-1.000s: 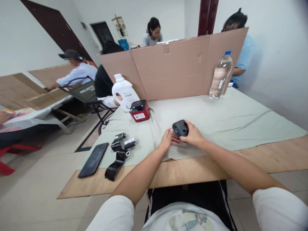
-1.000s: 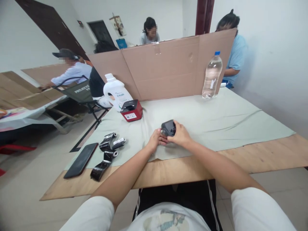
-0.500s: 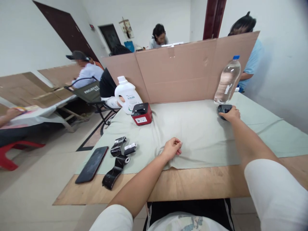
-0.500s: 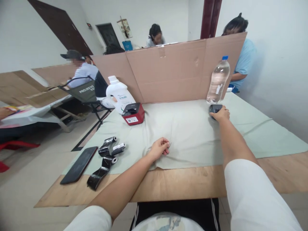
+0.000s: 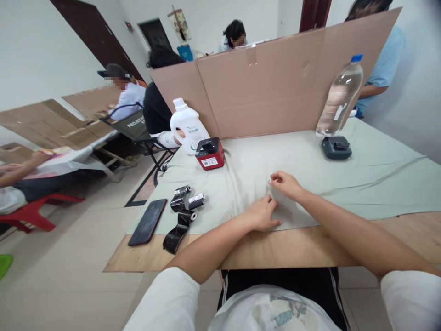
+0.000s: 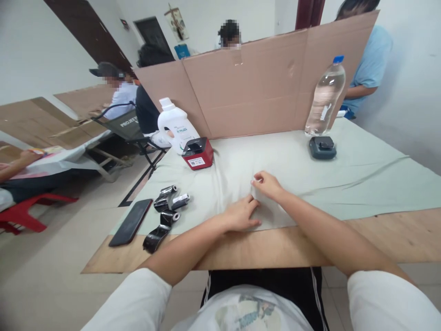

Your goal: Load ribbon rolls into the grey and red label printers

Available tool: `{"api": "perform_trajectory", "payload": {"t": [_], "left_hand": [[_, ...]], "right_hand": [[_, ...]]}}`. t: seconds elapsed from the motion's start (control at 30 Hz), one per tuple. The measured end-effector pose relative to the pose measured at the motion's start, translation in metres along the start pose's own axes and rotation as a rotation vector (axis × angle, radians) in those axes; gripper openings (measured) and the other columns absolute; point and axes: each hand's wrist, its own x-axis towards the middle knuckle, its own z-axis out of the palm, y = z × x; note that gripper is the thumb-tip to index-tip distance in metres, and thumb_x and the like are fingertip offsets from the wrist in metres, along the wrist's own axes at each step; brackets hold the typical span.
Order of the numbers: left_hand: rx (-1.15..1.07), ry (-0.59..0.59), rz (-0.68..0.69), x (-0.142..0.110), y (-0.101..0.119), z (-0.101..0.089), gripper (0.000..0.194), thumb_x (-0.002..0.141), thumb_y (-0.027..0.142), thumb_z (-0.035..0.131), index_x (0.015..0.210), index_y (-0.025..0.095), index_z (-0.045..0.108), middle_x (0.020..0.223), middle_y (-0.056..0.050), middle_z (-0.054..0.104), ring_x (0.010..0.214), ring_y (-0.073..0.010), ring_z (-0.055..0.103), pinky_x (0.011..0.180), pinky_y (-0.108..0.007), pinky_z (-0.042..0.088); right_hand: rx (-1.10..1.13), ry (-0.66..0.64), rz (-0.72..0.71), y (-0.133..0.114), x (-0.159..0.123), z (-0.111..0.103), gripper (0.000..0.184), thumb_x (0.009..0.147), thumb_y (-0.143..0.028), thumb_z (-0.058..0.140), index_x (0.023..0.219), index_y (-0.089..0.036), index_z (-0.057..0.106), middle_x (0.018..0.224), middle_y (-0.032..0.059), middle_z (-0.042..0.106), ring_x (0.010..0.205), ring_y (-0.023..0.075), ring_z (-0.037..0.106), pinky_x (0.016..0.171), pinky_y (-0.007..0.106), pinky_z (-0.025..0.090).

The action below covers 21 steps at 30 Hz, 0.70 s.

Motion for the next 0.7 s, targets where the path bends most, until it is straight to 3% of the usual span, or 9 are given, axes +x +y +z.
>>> {"api": "perform_trajectory", "payload": {"t": [0.07,0.1,0.13,0.23,0.27,0.33,0.37,0.5,0.7], "left_hand": [[-0.079,-0.166,0.03,0.004,-0.007,-0.027,0.033,0.077,0.047,0.066,0.097,0.02,0.07,0.098,-0.006,0.069,0.087,-0.0225,0.067,0.075,-0.03,0.049],[-0.132,-0.182,0.017,0.009,-0.016,-0.045,0.03,0.082,0.047,0.06,0.09,0.02,0.071,0.088,-0.005,0.07,0.081,-0.02,0.067,0.074,-0.029,0.049],[-0.127,-0.044,-0.039,0.015,-0.029,-0.066,0.029,0.085,0.045,0.057,0.09,0.019,0.071,0.087,-0.005,0.071,0.081,-0.0197,0.066,0.075,-0.029,0.049],[0.104,0.548,-0.257,0.037,-0.082,-0.135,0.03,0.087,0.035,0.054,0.108,0.017,0.068,0.113,-0.011,0.069,0.107,-0.0245,0.062,0.092,-0.034,0.046],[0.175,0.662,-0.334,0.042,-0.101,-0.156,0.034,0.089,0.035,0.051,0.114,0.016,0.065,0.121,-0.013,0.065,0.114,-0.0262,0.058,0.098,-0.037,0.043],[0.263,0.744,-0.511,0.051,-0.136,-0.189,0.042,0.092,0.038,0.044,0.12,0.013,0.062,0.131,-0.018,0.06,0.124,-0.0305,0.053,0.103,-0.042,0.039],[0.261,0.699,-0.614,0.053,-0.151,-0.201,0.045,0.094,0.039,0.039,0.121,0.011,0.062,0.131,-0.02,0.059,0.124,-0.032,0.053,0.103,-0.043,0.039],[0.198,0.556,-0.814,0.061,-0.184,-0.214,0.052,0.094,0.042,0.037,0.118,0.004,0.063,0.127,-0.027,0.061,0.121,-0.0379,0.055,0.098,-0.048,0.042],[0.197,0.52,-0.917,0.067,-0.191,-0.185,0.084,0.068,0.072,0.061,0.13,0.016,0.055,0.15,-0.023,0.036,0.139,-0.0508,0.027,0.104,-0.066,0.029]], "right_hand": [[0.006,-0.042,-0.023,-0.001,-0.018,0.014,0.017,0.079,-0.031,0.063,0.093,-0.021,0.068,0.089,0.0043,0.073,0.075,0.0163,0.066,0.073,0.031,0.053],[-0.009,-0.043,-0.034,0.0,-0.024,0.017,0.015,0.08,-0.029,0.062,0.092,-0.021,0.067,0.087,0.0036,0.073,0.074,0.0162,0.065,0.072,0.031,0.052],[-0.028,-0.037,-0.048,0.0,-0.028,0.018,0.014,0.08,-0.029,0.061,0.091,-0.021,0.067,0.085,0.0031,0.073,0.073,0.0163,0.065,0.071,0.031,0.051],[-0.07,-0.03,-0.096,0.001,-0.031,0.017,0.012,0.081,-0.029,0.06,0.088,-0.022,0.067,0.083,0.0023,0.072,0.072,0.0162,0.064,0.069,0.03,0.049],[-0.07,-0.033,-0.107,0.001,-0.03,0.017,0.011,0.081,-0.028,0.059,0.087,-0.022,0.067,0.082,0.0022,0.072,0.072,0.016,0.064,0.068,0.029,0.049],[-0.066,-0.046,-0.123,0.0,-0.029,0.016,0.01,0.081,-0.026,0.059,0.085,-0.021,0.067,0.082,0.0022,0.072,0.072,0.0154,0.063,0.067,0.028,0.048],[-0.065,-0.054,-0.128,-0.001,-0.028,0.016,0.01,0.081,-0.025,0.059,0.085,-0.021,0.067,0.081,0.0021,0.072,0.072,0.0152,0.063,0.067,0.028,0.047],[-0.076,-0.079,-0.131,-0.002,-0.028,0.016,0.009,0.081,-0.023,0.058,0.084,-0.02,0.066,0.079,0.0017,0.07,0.07,0.0143,0.06,0.066,0.027,0.045],[-0.083,-0.1,-0.132,-0.002,-0.027,0.015,0.007,0.081,-0.022,0.059,0.083,-0.02,0.066,0.078,0.0008,0.069,0.069,0.0134,0.058,0.065,0.026,0.042]]}}
